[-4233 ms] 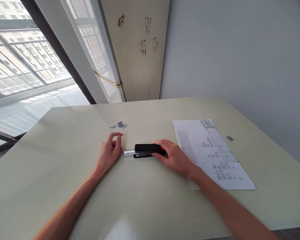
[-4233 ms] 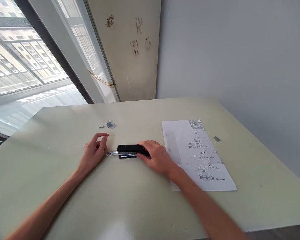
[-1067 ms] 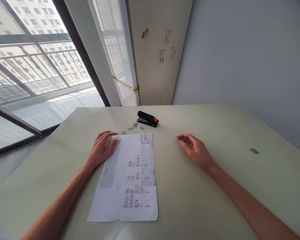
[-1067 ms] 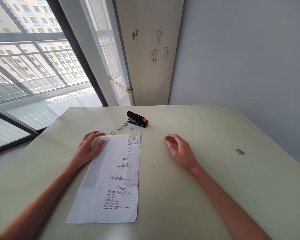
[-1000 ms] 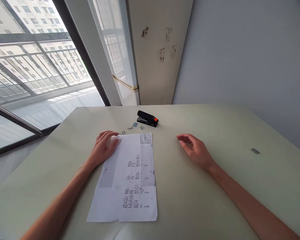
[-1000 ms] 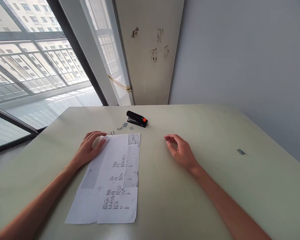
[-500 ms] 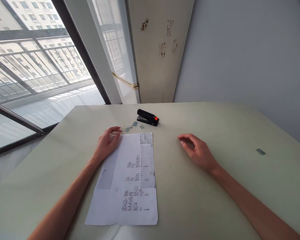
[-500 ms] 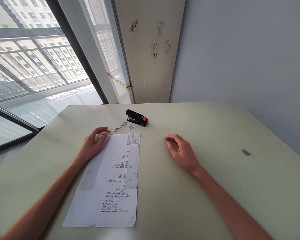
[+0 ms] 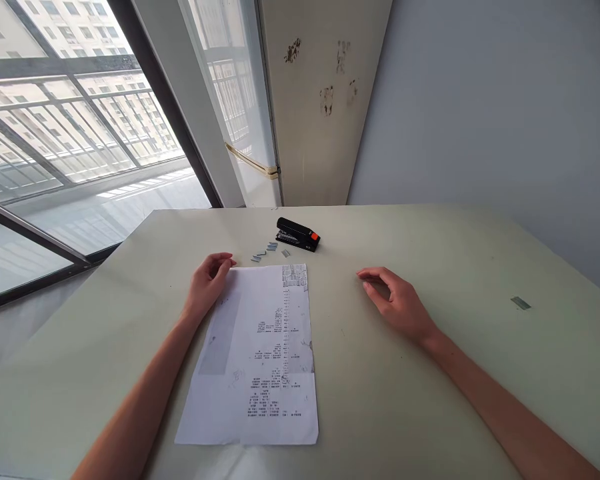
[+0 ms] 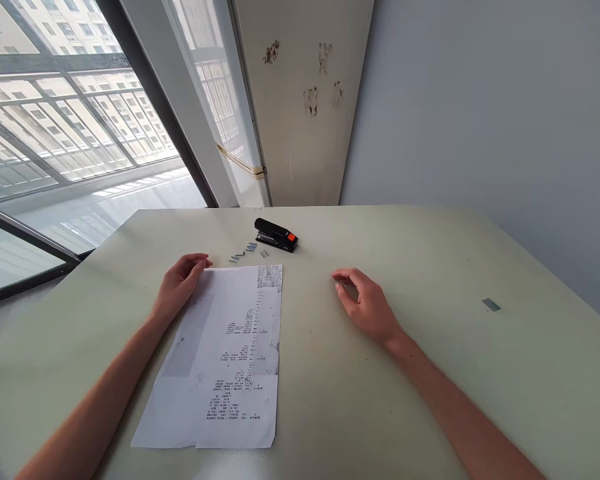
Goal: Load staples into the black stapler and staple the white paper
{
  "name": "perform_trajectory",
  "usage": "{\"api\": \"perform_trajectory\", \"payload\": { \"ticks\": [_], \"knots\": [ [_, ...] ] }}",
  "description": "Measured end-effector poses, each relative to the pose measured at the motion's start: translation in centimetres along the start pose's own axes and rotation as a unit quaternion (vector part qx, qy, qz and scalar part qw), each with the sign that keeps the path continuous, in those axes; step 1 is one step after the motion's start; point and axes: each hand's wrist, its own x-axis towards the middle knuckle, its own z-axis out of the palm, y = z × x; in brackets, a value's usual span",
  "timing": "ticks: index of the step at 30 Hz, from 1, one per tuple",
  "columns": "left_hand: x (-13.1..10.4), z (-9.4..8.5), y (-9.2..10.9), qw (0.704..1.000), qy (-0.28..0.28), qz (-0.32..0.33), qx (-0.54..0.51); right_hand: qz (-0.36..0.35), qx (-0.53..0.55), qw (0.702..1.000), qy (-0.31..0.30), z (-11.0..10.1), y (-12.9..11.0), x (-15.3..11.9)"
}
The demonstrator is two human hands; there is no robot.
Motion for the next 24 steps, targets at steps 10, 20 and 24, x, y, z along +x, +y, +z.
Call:
{"api": "perform_trajectory", "payload": {
  "ticks": [10, 20, 24],
  "knots": [
    [-0.30, -0.17, 0.31, 1.000, -0.004, 0.006, 0.026, -0.016, -0.003, 1.000, -0.002, 0.03, -0.18, -0.04],
    [-0.09, -0.18, 0.16, 1.000, -0.006, 0.005, 0.029, -0.022, -0.003, 1.000, 0.002, -0.06, -0.33, 0.13],
    [-0.22, -0.21, 0.23, 0.999, -0.008, 0.006, 0.034, -0.015, -0.002, 1.000, -0.002, -0.04, -0.43, 0.05]
  ]
}}
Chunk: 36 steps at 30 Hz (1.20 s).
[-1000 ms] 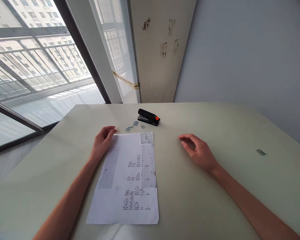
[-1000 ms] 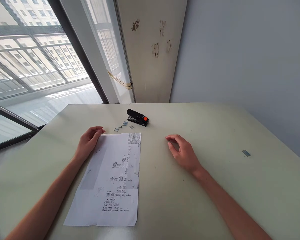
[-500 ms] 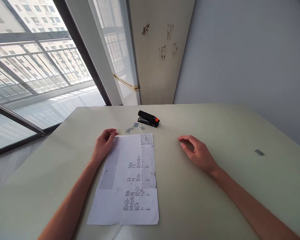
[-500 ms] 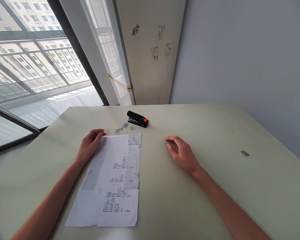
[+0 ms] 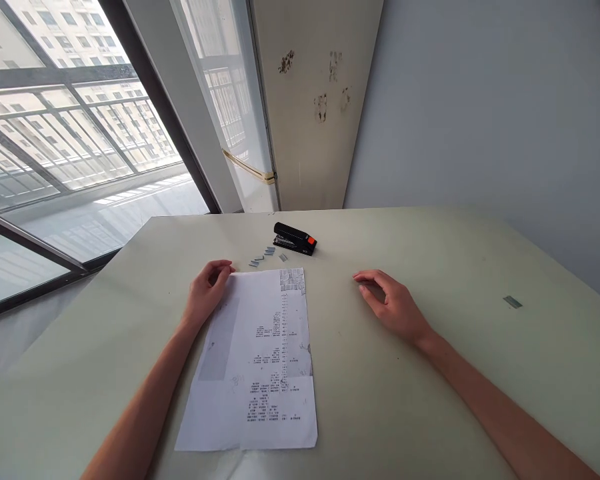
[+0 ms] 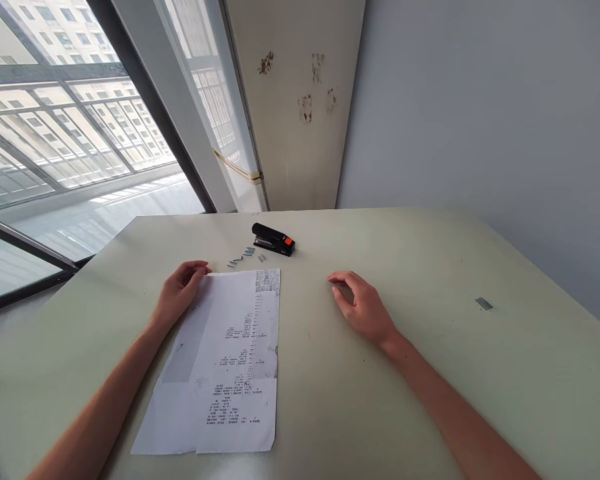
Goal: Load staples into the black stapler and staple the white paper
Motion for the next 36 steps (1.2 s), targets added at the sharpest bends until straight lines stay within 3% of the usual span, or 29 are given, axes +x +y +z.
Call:
{"api": "perform_trajectory", "payload": {
  "ticks": [16, 21, 24, 27, 30, 36],
  "knots": [
    [-0.2, 0.1, 0.4, 1.000, -0.001, 0.000, 0.004, -0.013, -0.011, 1.000, 0.003, 0.0, 0.3, 0.1],
    [-2.2, -1.2, -0.3, 1.000, -0.005, -0.014, 0.022, -0.021, -0.007, 1.000, 0.002, -0.2, -0.1, 0.2],
    [-4.2, -2.5, -1.1, 0.998, -0.042, -0.002, 0.051, -0.023, -0.010, 1.000, -0.005, -0.3, -0.1, 0.2],
    [-6.3, -3.8, -1.7, 0.992, -0.076, 0.032, 0.096, -0.026, -0.005, 1.000, -0.007, -0.3, -0.1, 0.2],
    [-8.3, -4.9, -2.3, 0.975, -0.118, 0.114, 0.150, -0.021, 0.001, 1.000, -0.008, -0.3, -0.2, 0.3],
    [-10.3, -5.6, -3.0, 0.899, -0.204, 0.261, 0.286, -0.004, 0.038, 0.999, 0.000, -0.5, -0.4, 0.3]
  ]
}}
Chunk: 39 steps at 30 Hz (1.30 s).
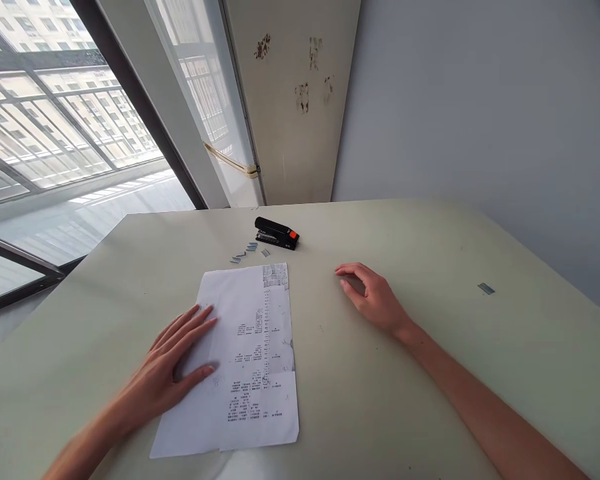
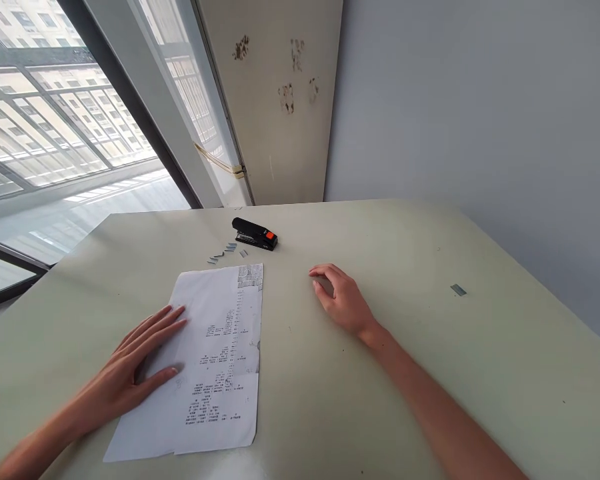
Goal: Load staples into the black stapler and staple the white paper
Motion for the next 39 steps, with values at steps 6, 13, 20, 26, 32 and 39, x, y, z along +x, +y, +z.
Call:
{"api": "perform_trajectory", "payload": {
  "ticks": [6, 13, 20, 26, 32, 39],
  "knots": [
    [2.4, 1.5, 3.7, 0.997, 0.008, 0.064, 0.042, 0.069, 0.074, 0.995, 0.019, -0.2, 0.3, 0.0],
    [6.6, 5.1, 11.1, 0.994, 0.034, 0.096, 0.033, 0.083, 0.166, 0.978, 0.097, -2.1, 1.7, 0.6],
    [9.7, 7.1, 15.4, 0.994, 0.057, 0.091, 0.012, 0.096, 0.142, 0.971, 0.167, -4.0, 3.4, 1.1],
    [10.1, 8.2, 17.6, 0.995, 0.063, 0.072, -0.005, 0.064, 0.063, 0.983, 0.163, -4.2, 3.7, 1.0],
    [15.4, 5.0, 12.8, 0.986, 0.156, 0.064, 0.000, 0.063, 0.034, 0.991, 0.112, -4.0, 3.6, 1.1],
    [26.0, -0.2, 3.7, 0.986, 0.091, 0.063, 0.122, 0.034, 0.019, 0.993, 0.115, -3.9, 3.4, 1.2]
  ]
}}
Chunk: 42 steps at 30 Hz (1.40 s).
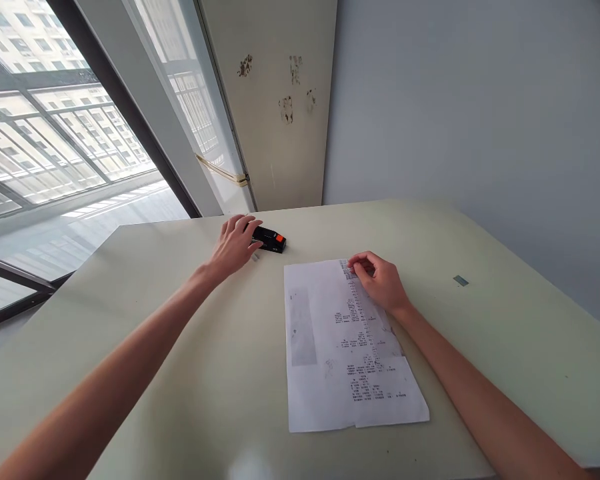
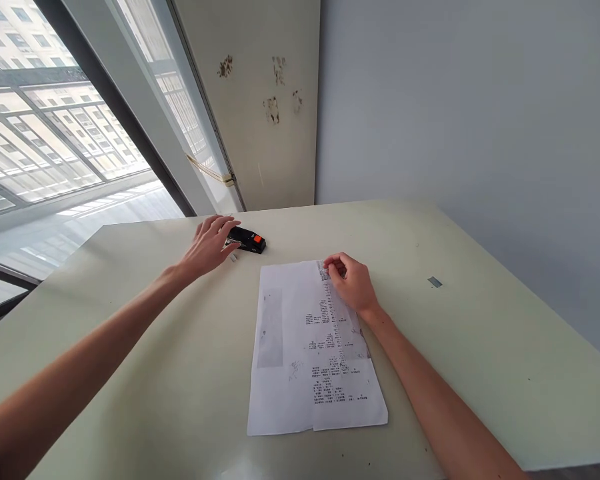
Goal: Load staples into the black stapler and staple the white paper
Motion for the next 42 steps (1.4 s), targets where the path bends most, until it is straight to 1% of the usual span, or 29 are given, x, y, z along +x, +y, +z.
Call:
{"api": "perform_trajectory", "payload": {
  "ticks": [1, 2, 4, 8, 10, 12, 15, 18, 21, 23, 25, 27, 29, 31, 33, 37, 40, 42],
  "knots": [
    [0.8, 0.1, -0.7, 0.999, -0.035, 0.022, 0.013, -0.002, 0.003, 1.000, 0.004, 0.0, 0.0, 0.0],
    [1.5, 0.1, -1.2, 0.997, -0.058, 0.038, 0.018, -0.005, 0.006, 1.000, 0.009, 0.0, -0.1, 0.0],
    [2.7, 0.0, -1.8, 0.994, -0.089, 0.058, 0.024, -0.007, 0.013, 1.000, 0.021, 0.1, -0.1, 0.0],
    [4.0, -0.6, -2.0, 0.991, -0.118, 0.062, 0.029, -0.004, 0.030, 0.999, 0.039, 0.0, 0.0, 0.1],
    [4.0, -1.2, -1.8, 0.991, -0.117, 0.052, 0.033, -0.002, 0.036, 0.998, 0.042, 0.0, 0.1, 0.1],
    [3.6, -1.8, -1.3, 0.993, -0.104, 0.036, 0.038, 0.000, 0.041, 0.998, 0.042, 0.0, 0.1, 0.2],
    [2.3, -3.1, 0.3, 0.997, -0.064, 0.011, 0.037, 0.007, 0.050, 0.998, 0.045, -0.1, 0.0, 0.1],
    [0.3, -4.9, 3.1, 1.000, -0.019, -0.007, 0.010, 0.016, 0.057, 0.997, 0.053, -0.1, -0.3, 0.0],
    [-2.5, -6.5, 6.5, 1.000, -0.023, -0.004, -0.019, 0.024, 0.072, 0.996, 0.050, 0.0, -1.2, -0.4],
    [-4.6, -6.8, 8.7, 0.998, -0.040, 0.018, -0.035, 0.019, 0.090, 0.995, 0.030, 0.1, -2.1, -0.8],
    [-6.5, -6.5, 10.6, 0.996, -0.055, 0.049, -0.045, 0.010, 0.100, 0.995, -0.018, 0.2, -3.2, -1.3],
    [-7.9, -5.7, 12.1, 0.993, -0.067, 0.074, -0.063, 0.005, 0.094, 0.992, -0.089, 0.4, -4.1, -1.8],
    [-8.8, -4.7, 13.0, 0.991, -0.072, 0.079, -0.080, 0.008, 0.078, 0.985, -0.157, 0.7, -4.7, -2.4],
    [-9.3, -3.8, 13.6, 0.990, -0.078, 0.075, -0.089, 0.009, 0.062, 0.979, -0.196, 1.1, -4.9, -2.8],
    [-9.5, -3.3, 14.0, 0.990, -0.084, 0.073, -0.085, 0.010, 0.050, 0.975, -0.215, 1.4, -4.8, -2.9],
    [-9.9, -2.7, 14.2, 0.990, -0.091, 0.069, -0.081, 0.002, 0.026, 0.970, -0.242, 1.7, -4.1, -2.8],
    [-10.3, -2.3, 14.1, 0.988, -0.090, 0.063, -0.106, -0.004, 0.022, 0.964, -0.264, 1.7, -4.0, -2.7],
    [-10.6, -2.0, 13.8, 0.985, -0.084, 0.042, -0.143, 0.001, 0.022, 0.963, -0.270, 1.7, -4.0, -2.6]
  ]
}}
